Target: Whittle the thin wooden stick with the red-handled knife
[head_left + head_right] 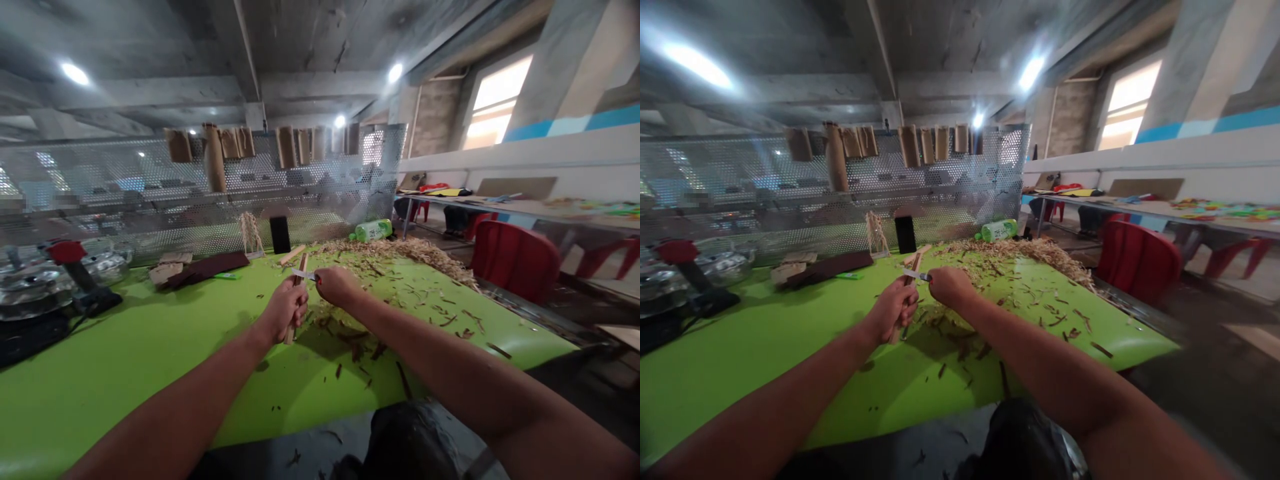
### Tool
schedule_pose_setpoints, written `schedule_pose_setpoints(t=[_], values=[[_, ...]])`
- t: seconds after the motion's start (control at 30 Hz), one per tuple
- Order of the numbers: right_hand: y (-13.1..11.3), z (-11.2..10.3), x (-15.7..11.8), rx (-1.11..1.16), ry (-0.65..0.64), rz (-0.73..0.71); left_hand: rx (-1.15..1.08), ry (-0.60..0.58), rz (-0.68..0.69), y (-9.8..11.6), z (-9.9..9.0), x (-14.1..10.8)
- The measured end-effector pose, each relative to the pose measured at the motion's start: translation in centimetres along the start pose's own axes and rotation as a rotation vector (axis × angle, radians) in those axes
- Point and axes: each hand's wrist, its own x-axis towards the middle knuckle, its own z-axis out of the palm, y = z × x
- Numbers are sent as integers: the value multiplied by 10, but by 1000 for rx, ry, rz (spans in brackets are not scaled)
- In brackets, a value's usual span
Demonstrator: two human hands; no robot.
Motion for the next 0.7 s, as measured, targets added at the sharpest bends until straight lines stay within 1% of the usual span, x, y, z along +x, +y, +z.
schedule_pose_setpoints(t=[0.13,0.23,0.4,0.43,0.5,0.53,0.6,0.67,0.7], values=[[1,1,1,-23,-25,-18,-6,27,-7,-2,-1,2],[2,3,3,-34,-34,0,49,34,1,-1,0,3],[9,7,9,-24,23,27,174,31,-12,7,4,-1],[14,8,12,-11,37,35,189,31,-20,8,6,-4],[30,7,19,40,31,120,214,18,-35,7,10,-11],[42,7,23,67,10,192,226,-9,-36,6,13,-16],[70,4,29,107,-41,346,229,-103,-30,1,19,-24],[93,0,32,114,-45,450,201,-188,-25,-3,23,-28],[100,-1,33,115,-24,478,172,-194,-25,-4,23,-27]])
